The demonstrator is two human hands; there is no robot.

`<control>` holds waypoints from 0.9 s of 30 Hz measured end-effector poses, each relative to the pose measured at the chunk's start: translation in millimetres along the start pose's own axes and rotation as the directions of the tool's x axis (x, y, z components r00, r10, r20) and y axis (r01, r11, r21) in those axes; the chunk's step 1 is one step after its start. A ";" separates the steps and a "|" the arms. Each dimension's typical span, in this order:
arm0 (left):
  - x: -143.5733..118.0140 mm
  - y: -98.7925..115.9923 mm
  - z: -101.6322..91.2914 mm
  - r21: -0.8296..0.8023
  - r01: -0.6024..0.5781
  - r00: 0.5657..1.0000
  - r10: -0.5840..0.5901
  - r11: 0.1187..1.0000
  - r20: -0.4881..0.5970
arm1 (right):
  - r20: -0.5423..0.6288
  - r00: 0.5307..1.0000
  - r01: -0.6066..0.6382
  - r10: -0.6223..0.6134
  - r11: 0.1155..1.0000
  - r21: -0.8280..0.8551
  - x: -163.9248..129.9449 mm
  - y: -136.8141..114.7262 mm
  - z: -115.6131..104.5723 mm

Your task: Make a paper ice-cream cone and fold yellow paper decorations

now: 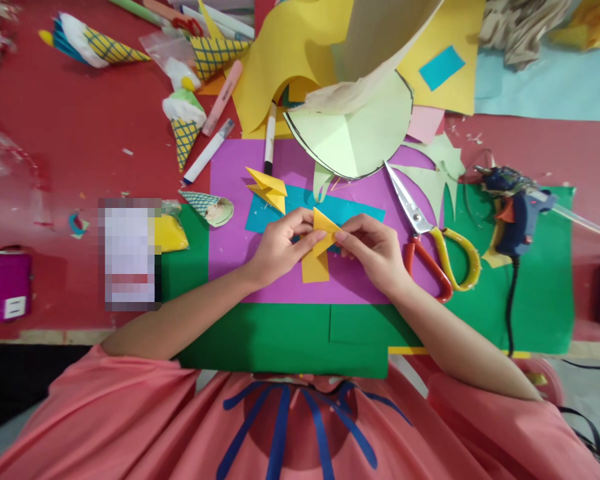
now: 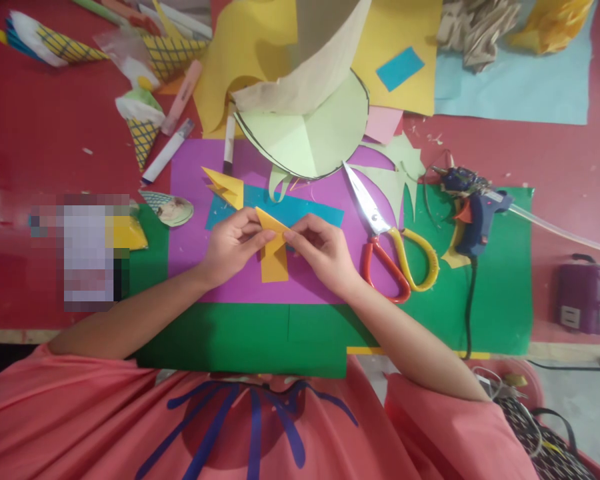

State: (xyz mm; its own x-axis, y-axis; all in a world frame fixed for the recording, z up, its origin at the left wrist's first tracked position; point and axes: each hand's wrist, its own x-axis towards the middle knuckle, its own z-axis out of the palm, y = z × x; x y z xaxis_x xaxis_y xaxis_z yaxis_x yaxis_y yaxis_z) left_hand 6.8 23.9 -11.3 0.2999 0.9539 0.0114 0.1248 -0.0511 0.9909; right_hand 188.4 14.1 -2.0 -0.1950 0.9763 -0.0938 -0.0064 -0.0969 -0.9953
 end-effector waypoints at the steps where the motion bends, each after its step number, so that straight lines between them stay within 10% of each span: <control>1: -0.1 -0.6 -0.1 0.000 -0.001 1.000 0.001 1.000 0.002 | 0.000 1.000 -0.006 0.006 1.000 0.005 0.3 -0.2 -0.1; 27: -0.5 -2.0 -5.3 -0.041 -0.131 0.991 0.132 0.991 0.018 | 0.126 0.977 -0.201 0.170 0.930 0.309 0.5 4.0 -4.7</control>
State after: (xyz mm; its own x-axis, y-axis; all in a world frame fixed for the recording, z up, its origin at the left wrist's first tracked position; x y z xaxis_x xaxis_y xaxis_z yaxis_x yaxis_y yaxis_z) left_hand 1.5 25.1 -12.6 0.3309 0.9333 0.1395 0.0457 -0.1635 0.9855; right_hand 192.9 15.1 -6.1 -0.3149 0.9136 -0.2573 -0.2696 -0.3460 -0.8986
